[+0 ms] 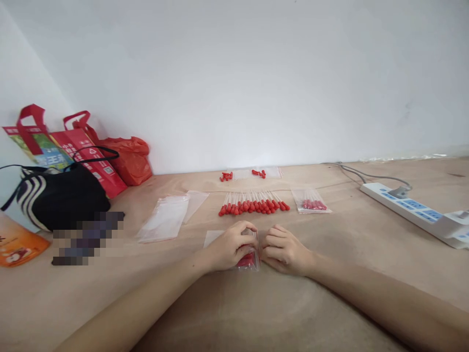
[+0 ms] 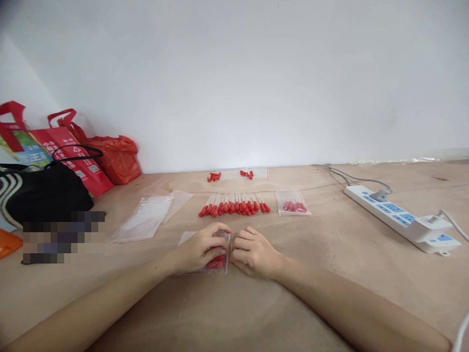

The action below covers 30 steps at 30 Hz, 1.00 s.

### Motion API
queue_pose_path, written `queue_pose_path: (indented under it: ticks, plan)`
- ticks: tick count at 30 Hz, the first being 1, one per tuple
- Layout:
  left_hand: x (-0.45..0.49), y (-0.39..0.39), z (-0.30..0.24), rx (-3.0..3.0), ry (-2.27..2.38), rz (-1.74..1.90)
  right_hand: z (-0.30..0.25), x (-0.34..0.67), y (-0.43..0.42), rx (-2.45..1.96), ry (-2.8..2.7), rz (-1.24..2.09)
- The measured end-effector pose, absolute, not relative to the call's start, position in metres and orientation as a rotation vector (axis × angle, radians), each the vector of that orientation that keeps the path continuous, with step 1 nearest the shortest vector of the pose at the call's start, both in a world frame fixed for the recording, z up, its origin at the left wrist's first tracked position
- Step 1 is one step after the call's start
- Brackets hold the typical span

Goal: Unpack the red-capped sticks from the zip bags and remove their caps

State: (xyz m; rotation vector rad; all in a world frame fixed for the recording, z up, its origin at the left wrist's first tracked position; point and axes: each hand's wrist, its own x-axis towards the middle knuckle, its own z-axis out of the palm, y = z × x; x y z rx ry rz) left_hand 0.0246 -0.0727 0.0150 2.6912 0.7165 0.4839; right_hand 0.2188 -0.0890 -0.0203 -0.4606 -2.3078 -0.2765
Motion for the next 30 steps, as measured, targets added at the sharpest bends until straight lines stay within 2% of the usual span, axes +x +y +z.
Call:
queue_pose_path:
  ticks: [13, 18, 24, 30]
  plan:
    - [0.027, -0.068, 0.002, 3.001, 0.614, 0.645, -0.019, 0.218, -0.089, -0.433, -2.315, -0.271]
    - [0.026, -0.063, 0.004, 3.249, 0.398, 0.718, -0.022, 0.218, -0.089, -0.431, -2.342, -0.303]
    - [0.027, -0.061, 0.008, 3.382, 0.08, 0.595, -0.02, 0.218, -0.087, -0.379, -2.41, -0.381]
    - [0.02, -0.058, 0.018, 3.336, 0.069, 0.567, -0.017, 0.22, -0.087, -0.415, -2.477, -0.344]
